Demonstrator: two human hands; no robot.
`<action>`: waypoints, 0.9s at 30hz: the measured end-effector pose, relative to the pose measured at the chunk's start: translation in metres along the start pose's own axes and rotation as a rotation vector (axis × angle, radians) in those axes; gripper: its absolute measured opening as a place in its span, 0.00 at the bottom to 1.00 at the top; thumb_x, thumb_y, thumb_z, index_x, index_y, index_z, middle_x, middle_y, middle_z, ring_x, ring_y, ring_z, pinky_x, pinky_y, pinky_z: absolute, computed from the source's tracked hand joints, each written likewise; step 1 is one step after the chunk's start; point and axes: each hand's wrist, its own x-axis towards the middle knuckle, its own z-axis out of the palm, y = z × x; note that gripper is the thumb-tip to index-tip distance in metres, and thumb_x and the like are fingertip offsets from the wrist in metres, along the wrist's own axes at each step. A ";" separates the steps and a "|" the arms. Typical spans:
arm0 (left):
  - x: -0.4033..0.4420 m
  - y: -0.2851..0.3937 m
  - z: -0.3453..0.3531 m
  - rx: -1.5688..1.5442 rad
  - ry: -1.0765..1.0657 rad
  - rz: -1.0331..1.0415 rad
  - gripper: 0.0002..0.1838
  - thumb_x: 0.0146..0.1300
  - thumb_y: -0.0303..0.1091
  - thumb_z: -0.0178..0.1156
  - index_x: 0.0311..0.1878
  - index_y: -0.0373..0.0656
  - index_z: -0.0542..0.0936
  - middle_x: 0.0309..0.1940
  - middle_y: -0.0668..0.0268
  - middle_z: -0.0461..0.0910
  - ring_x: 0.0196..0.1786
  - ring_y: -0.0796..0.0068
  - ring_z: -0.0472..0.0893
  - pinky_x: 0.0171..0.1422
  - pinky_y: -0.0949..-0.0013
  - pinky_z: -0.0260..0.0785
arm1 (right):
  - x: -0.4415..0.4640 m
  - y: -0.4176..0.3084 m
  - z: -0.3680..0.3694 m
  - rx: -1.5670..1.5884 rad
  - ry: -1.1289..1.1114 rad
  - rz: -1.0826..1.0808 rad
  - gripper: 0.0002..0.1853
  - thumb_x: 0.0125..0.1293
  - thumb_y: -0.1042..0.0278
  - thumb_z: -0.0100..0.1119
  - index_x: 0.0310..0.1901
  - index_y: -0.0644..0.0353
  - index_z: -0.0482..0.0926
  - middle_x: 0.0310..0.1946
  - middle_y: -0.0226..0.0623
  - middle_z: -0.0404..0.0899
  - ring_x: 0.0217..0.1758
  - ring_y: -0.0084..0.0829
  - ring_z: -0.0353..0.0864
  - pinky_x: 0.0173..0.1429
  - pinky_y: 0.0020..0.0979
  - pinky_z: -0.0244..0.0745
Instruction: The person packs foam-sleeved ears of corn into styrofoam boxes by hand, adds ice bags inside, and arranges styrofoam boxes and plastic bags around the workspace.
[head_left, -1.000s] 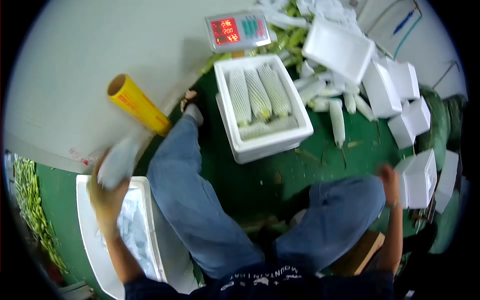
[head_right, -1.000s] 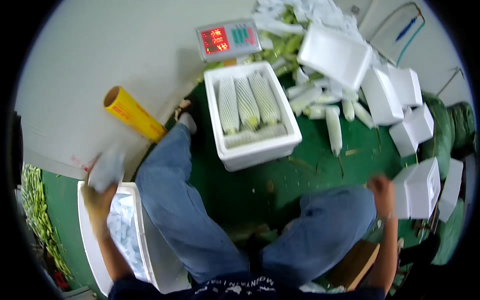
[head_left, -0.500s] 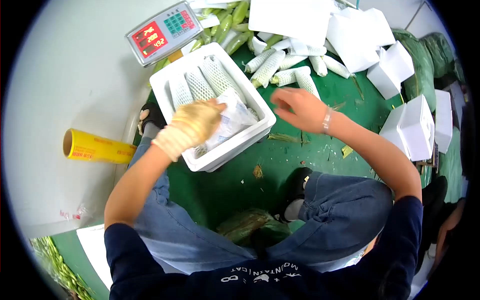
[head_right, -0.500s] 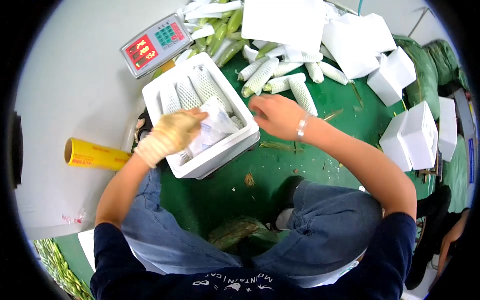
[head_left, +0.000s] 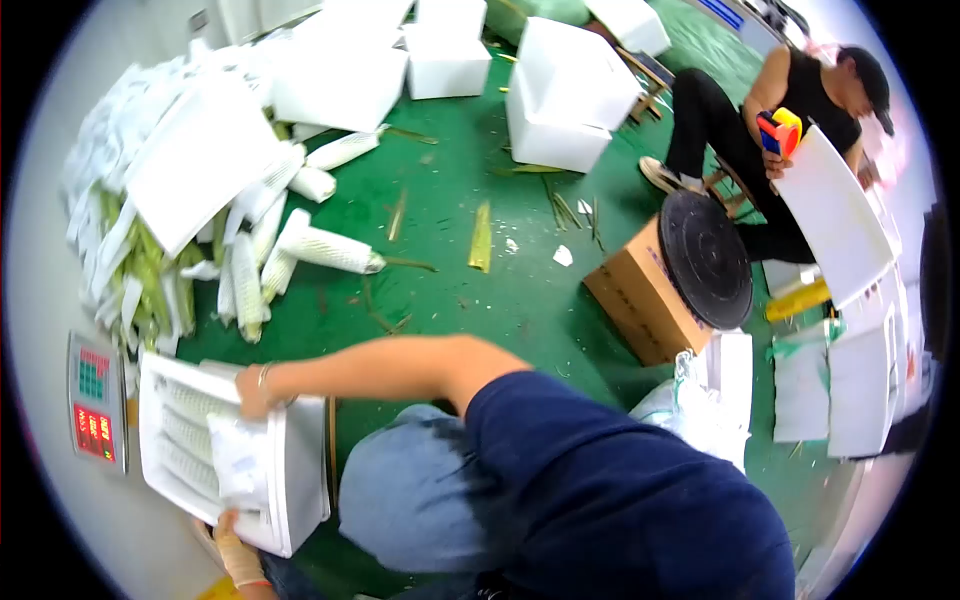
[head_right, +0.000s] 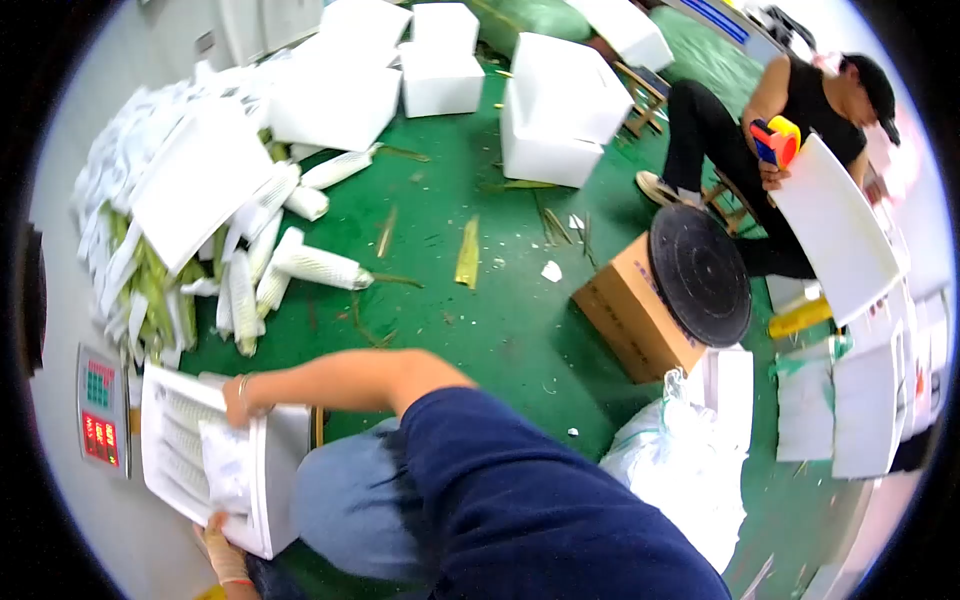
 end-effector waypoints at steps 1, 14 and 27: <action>0.025 -0.013 -0.024 0.102 0.001 -0.044 0.27 0.50 0.30 0.56 0.57 0.39 0.71 0.50 0.54 0.73 0.49 0.58 0.75 0.55 0.59 0.70 | -0.001 -0.001 0.003 -0.073 0.095 -0.006 0.22 0.49 0.56 0.62 0.35 0.72 0.83 0.34 0.55 0.84 0.36 0.43 0.86 0.41 0.39 0.81; -0.070 0.091 0.420 1.040 -0.987 1.291 0.16 0.55 0.38 0.58 0.39 0.35 0.81 0.46 0.44 0.78 0.50 0.46 0.77 0.56 0.56 0.68 | -0.439 0.138 -0.059 0.274 1.376 0.409 0.21 0.52 0.67 0.57 0.48 0.67 0.74 0.34 0.56 0.81 0.37 0.49 0.83 0.45 0.42 0.79; -0.304 0.082 0.621 0.839 -1.619 0.836 0.43 0.57 0.43 0.62 0.72 0.36 0.56 0.66 0.48 0.66 0.67 0.62 0.69 0.66 0.68 0.64 | -0.816 0.246 -0.079 0.298 1.513 0.944 0.12 0.49 0.68 0.59 0.34 0.68 0.82 0.24 0.31 0.79 0.25 0.24 0.75 0.32 0.26 0.70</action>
